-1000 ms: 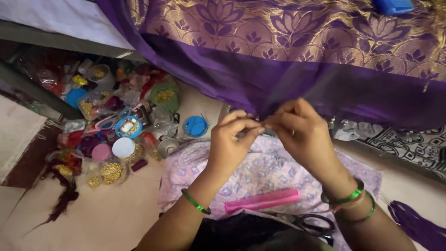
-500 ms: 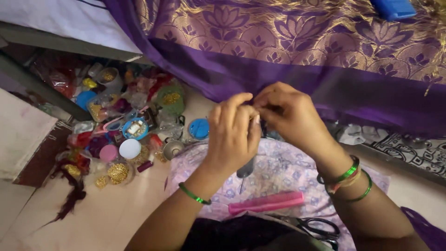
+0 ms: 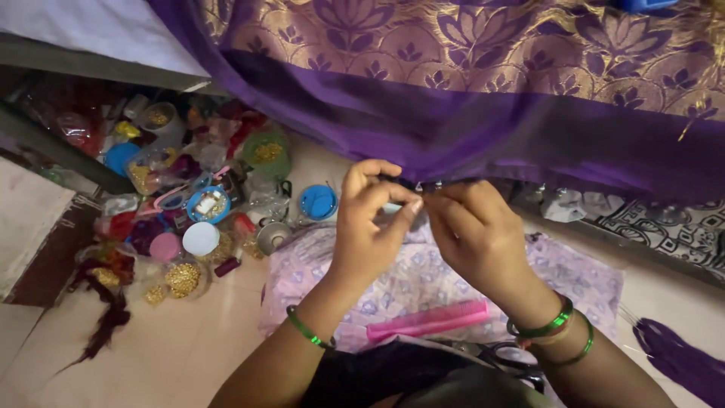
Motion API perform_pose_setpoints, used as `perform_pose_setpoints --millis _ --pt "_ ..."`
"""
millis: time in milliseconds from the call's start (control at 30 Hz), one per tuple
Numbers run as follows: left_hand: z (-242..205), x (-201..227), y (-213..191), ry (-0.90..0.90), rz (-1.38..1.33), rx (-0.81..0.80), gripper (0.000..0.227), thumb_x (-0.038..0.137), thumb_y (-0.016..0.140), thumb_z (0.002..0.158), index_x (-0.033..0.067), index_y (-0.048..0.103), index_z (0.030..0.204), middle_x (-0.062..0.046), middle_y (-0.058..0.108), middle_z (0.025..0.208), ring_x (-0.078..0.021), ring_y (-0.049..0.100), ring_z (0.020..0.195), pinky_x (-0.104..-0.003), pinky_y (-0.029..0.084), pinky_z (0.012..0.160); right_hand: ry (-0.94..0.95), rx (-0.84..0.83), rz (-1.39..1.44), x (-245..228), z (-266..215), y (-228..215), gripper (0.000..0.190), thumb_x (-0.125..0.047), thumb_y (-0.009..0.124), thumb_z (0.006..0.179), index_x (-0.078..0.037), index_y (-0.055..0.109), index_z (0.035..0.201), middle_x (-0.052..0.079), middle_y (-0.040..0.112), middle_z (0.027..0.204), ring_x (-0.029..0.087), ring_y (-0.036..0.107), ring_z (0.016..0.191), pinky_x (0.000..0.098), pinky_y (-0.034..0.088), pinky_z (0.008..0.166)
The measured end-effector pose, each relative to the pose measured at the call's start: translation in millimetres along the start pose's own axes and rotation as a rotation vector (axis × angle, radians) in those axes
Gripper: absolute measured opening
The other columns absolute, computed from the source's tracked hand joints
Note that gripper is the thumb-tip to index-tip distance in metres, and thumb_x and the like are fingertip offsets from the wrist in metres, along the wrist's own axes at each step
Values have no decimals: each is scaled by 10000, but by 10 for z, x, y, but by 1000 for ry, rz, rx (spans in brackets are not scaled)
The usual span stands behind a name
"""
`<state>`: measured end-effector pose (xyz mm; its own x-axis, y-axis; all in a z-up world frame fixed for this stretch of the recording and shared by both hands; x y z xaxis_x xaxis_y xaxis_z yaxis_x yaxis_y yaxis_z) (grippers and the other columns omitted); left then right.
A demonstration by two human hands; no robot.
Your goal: Sewing decorative tassels and beads onto the border of a purple and gold fabric.
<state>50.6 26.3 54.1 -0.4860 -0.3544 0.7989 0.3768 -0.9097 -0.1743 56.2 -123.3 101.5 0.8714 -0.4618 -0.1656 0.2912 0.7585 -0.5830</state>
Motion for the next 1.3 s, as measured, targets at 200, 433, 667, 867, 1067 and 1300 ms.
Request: perform_pose_setpoints --millis 200,433,667,867,1067,1300 --pt "-68 73 4 100 39 -21 85 64 781 902 59 712 952 -86 535 1264 -178 579 991 -306 504 934 189 44 -148 601 -187 -227 172 9 814 861 -41 656 906 89 635 999 231 623 843 353 513 705" --pt "-24 10 25 16 -63 -71 84 64 790 877 73 733 937 -82 539 1277 -167 573 987 -281 542 860 504 99 267 616 -211 -265 168 -67 776 922 -23 696 1064 62 671 1044 118 667 891 269 561 738" --pt "-29 34 9 82 -24 -55 88 34 782 875 54 721 935 -75 592 1176 -175 614 1058 -302 524 902 441 -58 451 334 -222 161 117 -6 747 898 -4 715 1011 86 721 1009 123 696 780 230 567 661" --pt "30 -67 12 -44 -80 -21 114 -31 658 942 18 556 929 -85 693 1051 -180 663 821 -288 530 736 536 44 659 501 -365 356 92 99 548 996 17 509 1009 126 648 1079 123 658 751 236 565 666" --pt "28 -65 51 62 -31 76 136 -90 585 957 21 510 940 -89 730 995 -127 673 769 -261 532 682 593 73 897 546 -425 589 104 91 476 1032 -8 444 1034 118 626 1014 107 587 724 238 536 639" --pt "-16 -414 -30 -137 -149 102 79 5 664 985 22 592 956 -58 758 1005 -57 637 762 -229 513 672 607 41 932 621 -599 708 94 61 521 1041 -13 462 1031 116 647 1027 100 592 738 238 539 639"
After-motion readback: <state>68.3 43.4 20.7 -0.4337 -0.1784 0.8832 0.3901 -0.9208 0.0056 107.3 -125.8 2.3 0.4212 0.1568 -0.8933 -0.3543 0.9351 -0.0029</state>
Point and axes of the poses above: each hand's wrist, its own z-axis towards the middle knuckle, its own y-axis out of the palm, x = y × z, the point moved 7 cm from there along z, towards the middle knuckle
